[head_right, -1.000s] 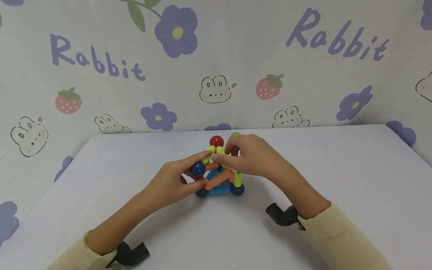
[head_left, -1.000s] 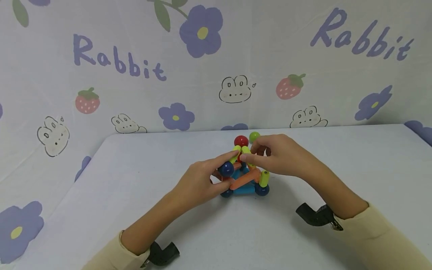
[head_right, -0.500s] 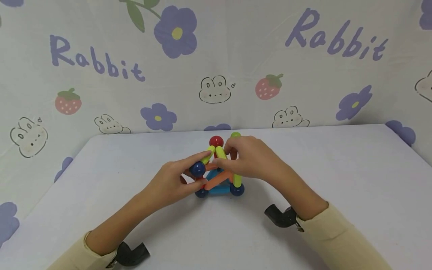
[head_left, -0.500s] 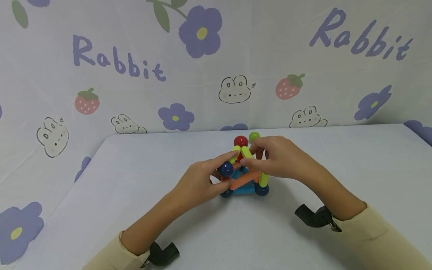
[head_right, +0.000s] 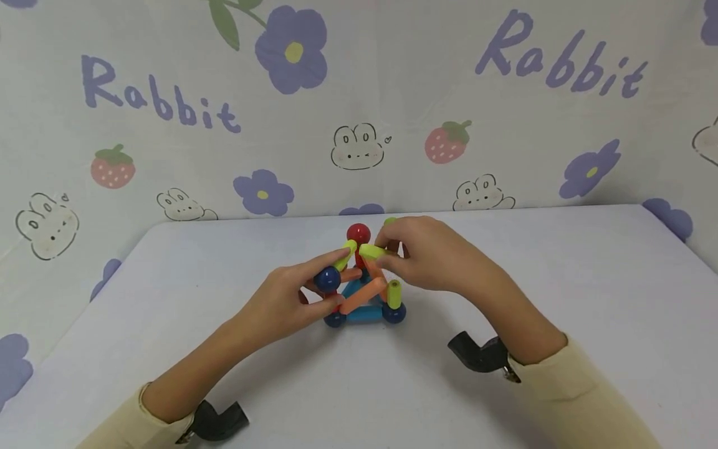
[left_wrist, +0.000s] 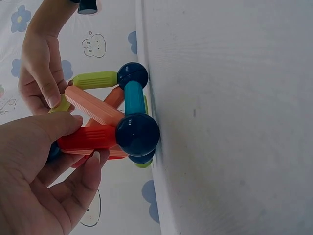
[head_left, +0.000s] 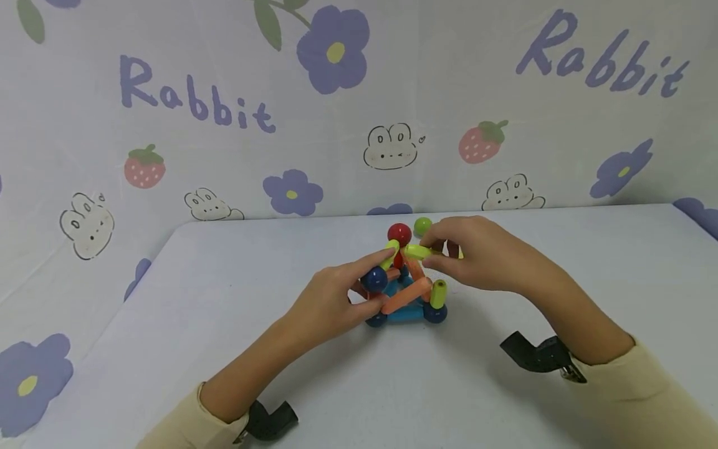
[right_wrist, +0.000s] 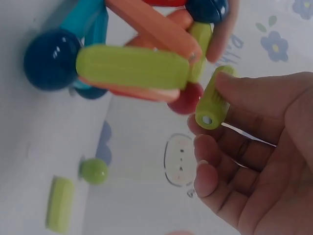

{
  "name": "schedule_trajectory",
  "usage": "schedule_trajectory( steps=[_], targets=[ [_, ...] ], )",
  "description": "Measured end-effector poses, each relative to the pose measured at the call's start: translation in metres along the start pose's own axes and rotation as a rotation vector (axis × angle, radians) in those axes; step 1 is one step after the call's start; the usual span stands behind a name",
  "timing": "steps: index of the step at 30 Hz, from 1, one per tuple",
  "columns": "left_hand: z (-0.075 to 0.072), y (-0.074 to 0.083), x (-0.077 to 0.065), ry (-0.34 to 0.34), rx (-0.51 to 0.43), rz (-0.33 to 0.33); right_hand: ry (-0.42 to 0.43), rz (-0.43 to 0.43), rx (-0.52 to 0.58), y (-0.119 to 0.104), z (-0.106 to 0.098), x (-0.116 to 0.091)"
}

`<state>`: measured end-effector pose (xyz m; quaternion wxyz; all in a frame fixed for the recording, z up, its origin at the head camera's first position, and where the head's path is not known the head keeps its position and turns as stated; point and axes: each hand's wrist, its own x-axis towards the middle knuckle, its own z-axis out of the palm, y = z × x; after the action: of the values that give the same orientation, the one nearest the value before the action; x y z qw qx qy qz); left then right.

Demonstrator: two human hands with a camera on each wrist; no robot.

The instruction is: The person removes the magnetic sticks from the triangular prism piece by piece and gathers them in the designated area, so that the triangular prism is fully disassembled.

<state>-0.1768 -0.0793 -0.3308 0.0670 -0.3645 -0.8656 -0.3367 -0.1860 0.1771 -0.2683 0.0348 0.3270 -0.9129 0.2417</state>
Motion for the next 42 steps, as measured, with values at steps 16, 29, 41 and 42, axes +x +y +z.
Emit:
schedule_trajectory(
  steps=[16, 29, 41, 42],
  targets=[
    [0.000, 0.003, -0.001, 0.012, 0.010, -0.028, -0.066, 0.144, -0.126, 0.039, -0.015, -0.004],
    [0.001, 0.001, 0.000, 0.004, 0.022, -0.024, -0.242, 0.225, -0.205, 0.077, 0.013, 0.000],
    [0.001, 0.002, 0.000, 0.005, 0.026, -0.033, -0.220, 0.199, -0.322, 0.077, 0.028, 0.003],
    [0.001, 0.002, 0.000, 0.006, 0.027, -0.033, -0.214, 0.197, -0.327, 0.077, 0.029, 0.003]
  ],
)
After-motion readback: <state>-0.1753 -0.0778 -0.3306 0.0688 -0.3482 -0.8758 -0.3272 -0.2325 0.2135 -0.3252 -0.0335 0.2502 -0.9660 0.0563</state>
